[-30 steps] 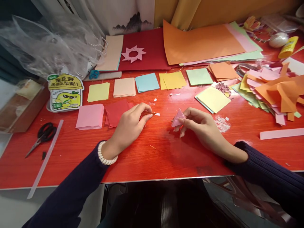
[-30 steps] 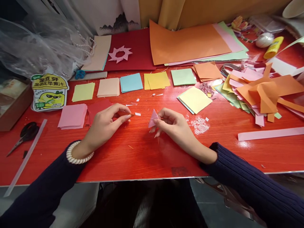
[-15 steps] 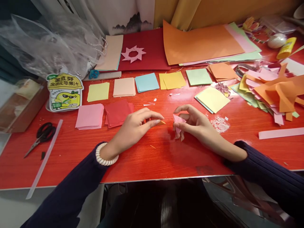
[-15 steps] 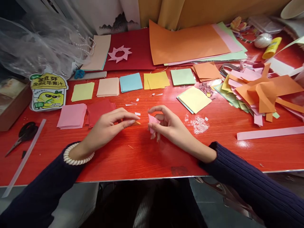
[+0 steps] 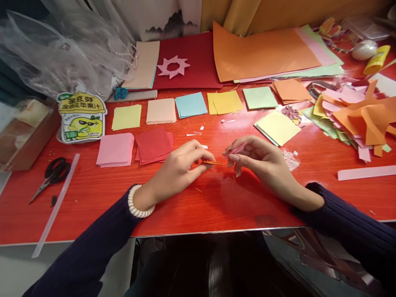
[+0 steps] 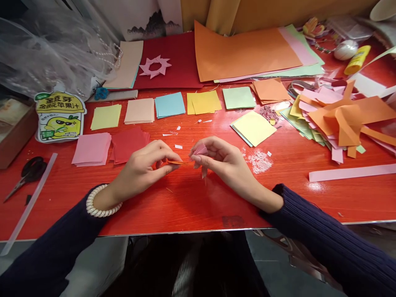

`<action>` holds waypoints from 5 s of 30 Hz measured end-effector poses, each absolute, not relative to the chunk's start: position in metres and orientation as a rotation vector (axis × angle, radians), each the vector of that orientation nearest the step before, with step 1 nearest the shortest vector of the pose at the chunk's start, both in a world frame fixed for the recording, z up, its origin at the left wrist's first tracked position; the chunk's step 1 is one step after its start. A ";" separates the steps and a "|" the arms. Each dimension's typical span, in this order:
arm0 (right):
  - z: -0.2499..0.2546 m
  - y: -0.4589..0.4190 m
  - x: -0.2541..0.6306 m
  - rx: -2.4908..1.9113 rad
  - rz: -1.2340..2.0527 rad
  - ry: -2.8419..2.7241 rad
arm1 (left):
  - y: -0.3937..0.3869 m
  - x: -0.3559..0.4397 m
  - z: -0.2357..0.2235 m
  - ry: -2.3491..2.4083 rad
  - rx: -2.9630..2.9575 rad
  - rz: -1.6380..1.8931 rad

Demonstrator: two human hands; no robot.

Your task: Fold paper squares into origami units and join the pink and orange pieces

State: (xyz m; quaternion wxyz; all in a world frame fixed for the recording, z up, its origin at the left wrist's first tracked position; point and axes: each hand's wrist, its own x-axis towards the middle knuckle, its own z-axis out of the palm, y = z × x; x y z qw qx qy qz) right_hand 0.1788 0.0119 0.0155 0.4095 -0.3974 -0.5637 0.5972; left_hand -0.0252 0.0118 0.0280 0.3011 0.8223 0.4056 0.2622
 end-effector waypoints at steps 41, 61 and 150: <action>0.014 0.007 0.180 -1.144 1.572 -1.649 | 0.007 -0.012 0.019 1.047 1.142 0.831; 0.013 0.011 0.177 -1.180 1.577 -1.575 | 0.005 -0.014 0.022 1.006 1.256 0.759; 0.011 -0.001 0.187 -0.974 0.858 -1.952 | 0.000 -0.015 0.015 0.970 1.827 0.839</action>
